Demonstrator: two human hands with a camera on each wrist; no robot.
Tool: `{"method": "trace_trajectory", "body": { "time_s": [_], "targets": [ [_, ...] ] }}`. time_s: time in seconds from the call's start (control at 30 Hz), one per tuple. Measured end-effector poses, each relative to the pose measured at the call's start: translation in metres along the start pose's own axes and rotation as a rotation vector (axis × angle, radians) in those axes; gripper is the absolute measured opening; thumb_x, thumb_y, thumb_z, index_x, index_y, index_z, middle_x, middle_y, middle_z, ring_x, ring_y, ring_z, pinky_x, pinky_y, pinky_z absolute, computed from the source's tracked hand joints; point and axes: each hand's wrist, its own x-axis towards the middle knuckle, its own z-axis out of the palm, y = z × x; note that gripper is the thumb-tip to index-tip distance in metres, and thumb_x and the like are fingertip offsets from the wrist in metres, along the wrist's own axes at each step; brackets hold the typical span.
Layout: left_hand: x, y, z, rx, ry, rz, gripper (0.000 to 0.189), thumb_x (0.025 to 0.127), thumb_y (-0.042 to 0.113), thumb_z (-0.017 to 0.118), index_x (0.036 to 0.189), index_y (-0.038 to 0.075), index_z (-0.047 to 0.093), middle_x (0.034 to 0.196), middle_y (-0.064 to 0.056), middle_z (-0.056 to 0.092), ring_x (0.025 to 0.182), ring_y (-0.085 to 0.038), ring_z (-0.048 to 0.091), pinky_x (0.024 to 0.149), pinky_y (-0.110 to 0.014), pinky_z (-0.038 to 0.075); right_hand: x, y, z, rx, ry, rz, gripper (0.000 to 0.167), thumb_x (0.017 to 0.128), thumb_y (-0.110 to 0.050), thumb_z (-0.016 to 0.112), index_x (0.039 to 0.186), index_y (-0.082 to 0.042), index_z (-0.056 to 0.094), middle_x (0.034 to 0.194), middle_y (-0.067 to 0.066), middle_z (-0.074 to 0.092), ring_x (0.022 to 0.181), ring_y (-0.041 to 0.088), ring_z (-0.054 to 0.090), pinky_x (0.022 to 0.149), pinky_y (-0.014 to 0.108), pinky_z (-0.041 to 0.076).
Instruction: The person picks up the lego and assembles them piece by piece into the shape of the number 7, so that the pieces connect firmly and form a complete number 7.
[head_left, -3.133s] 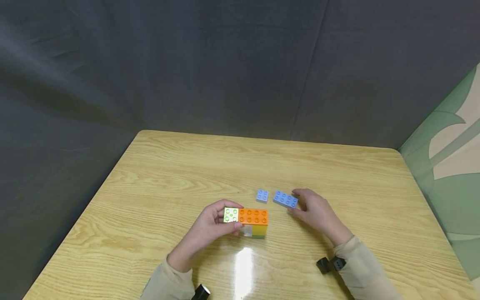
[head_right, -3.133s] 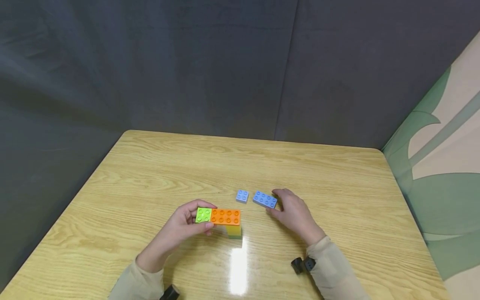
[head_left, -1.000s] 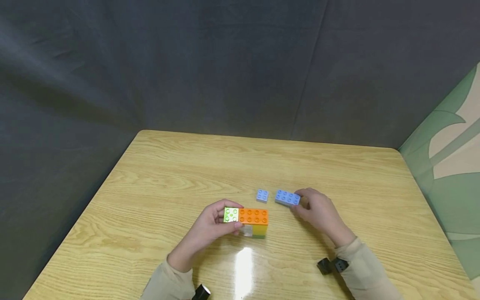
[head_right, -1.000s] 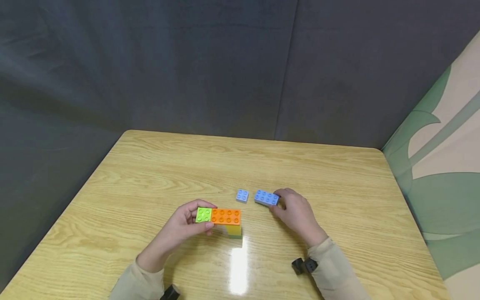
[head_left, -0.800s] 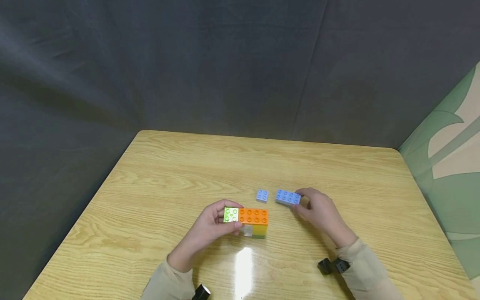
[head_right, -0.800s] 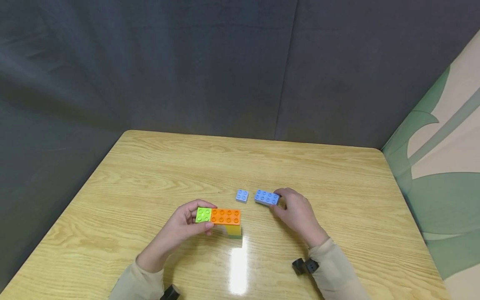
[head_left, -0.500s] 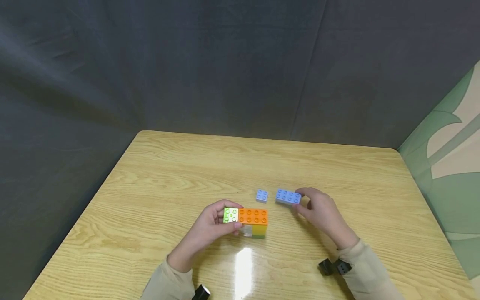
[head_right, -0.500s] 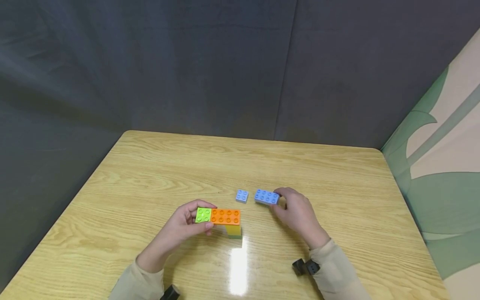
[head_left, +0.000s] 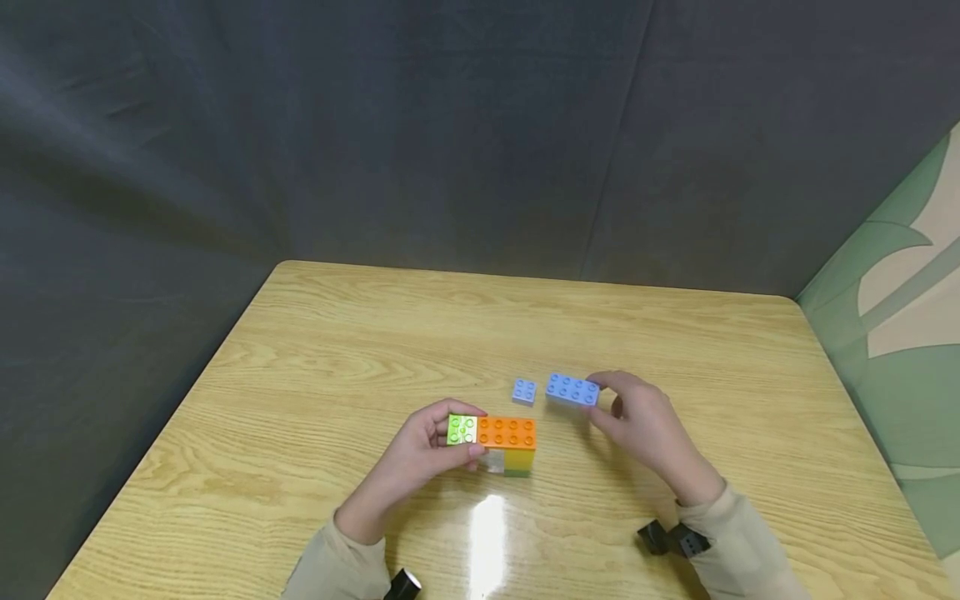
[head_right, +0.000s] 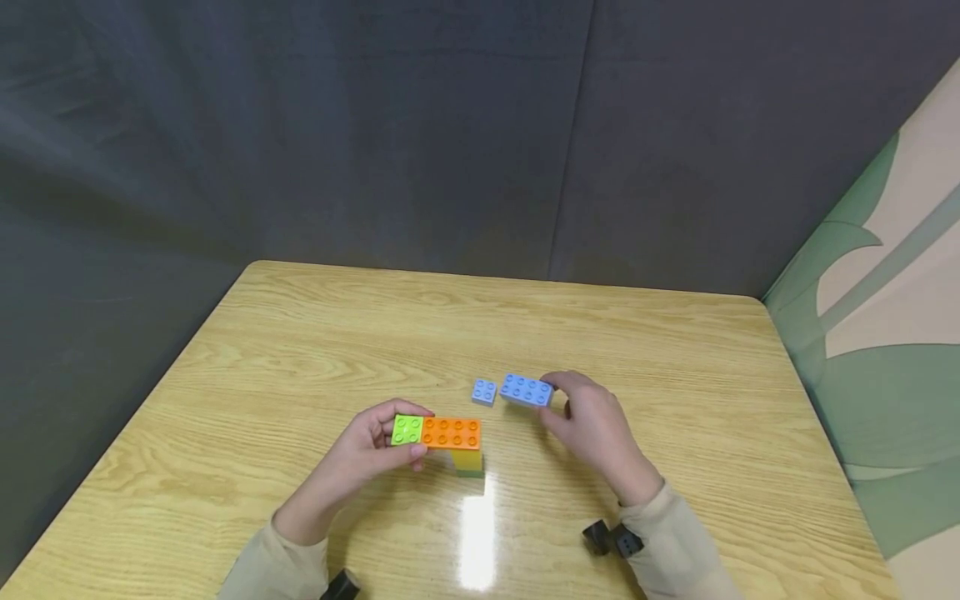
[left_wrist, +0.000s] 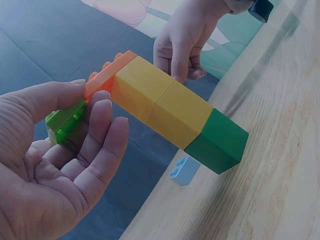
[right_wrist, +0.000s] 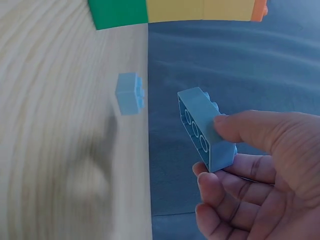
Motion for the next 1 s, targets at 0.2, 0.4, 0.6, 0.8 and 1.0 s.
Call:
{"method": "trace_trajectory", "body": {
  "time_s": [0.2, 0.4, 0.6, 0.8, 1.0],
  "targets": [
    [0.000, 0.000, 0.000, 0.002, -0.005, 0.002, 0.038, 0.087, -0.002, 0.069, 0.123, -0.007, 0.055, 0.102, -0.026, 0.067, 0.079, -0.029, 0.069, 0.071, -0.041, 0.059, -0.002, -0.007, -0.004, 0.011, 0.025, -0.028, 0.036, 0.083, -0.012, 0.075, 0.116, -0.002, 0.065, 0.097, 0.007, 0.065, 0.062, 0.012, 0.047, 0.049, 0.024, 0.039],
    [0.000, -0.001, 0.000, -0.006, -0.005, 0.001, 0.039, 0.088, -0.001, 0.069, 0.123, -0.007, 0.055, 0.104, -0.026, 0.067, 0.080, -0.027, 0.069, 0.071, -0.040, 0.059, -0.002, -0.013, -0.006, 0.011, 0.047, -0.056, 0.034, 0.083, -0.014, 0.076, 0.115, -0.003, 0.066, 0.100, 0.007, 0.066, 0.063, 0.012, 0.048, 0.049, 0.024, 0.040],
    [0.000, 0.000, 0.000, -0.017, -0.001, -0.004, 0.039, 0.088, -0.001, 0.069, 0.123, -0.008, 0.055, 0.105, -0.026, 0.067, 0.080, -0.022, 0.069, 0.070, -0.036, 0.059, -0.003, -0.018, -0.008, 0.017, 0.053, -0.071, 0.033, 0.084, -0.015, 0.076, 0.114, -0.004, 0.067, 0.101, 0.006, 0.067, 0.063, 0.012, 0.048, 0.050, 0.024, 0.040],
    [0.000, 0.000, 0.000, -0.017, 0.004, -0.015, 0.039, 0.087, -0.001, 0.069, 0.123, -0.008, 0.055, 0.105, -0.025, 0.067, 0.081, -0.024, 0.069, 0.070, -0.037, 0.059, -0.004, -0.023, -0.011, 0.021, 0.067, -0.084, 0.034, 0.084, -0.014, 0.077, 0.115, -0.004, 0.066, 0.104, 0.007, 0.067, 0.064, 0.013, 0.049, 0.051, 0.024, 0.041],
    [0.000, 0.000, 0.001, -0.016, 0.003, -0.007, 0.039, 0.087, -0.001, 0.069, 0.123, -0.008, 0.055, 0.105, -0.025, 0.067, 0.080, -0.026, 0.069, 0.070, -0.036, 0.059, -0.006, -0.029, -0.014, 0.030, 0.079, -0.102, 0.034, 0.084, -0.014, 0.077, 0.114, -0.004, 0.066, 0.103, 0.006, 0.067, 0.064, 0.013, 0.050, 0.051, 0.024, 0.040]
  ]
}}
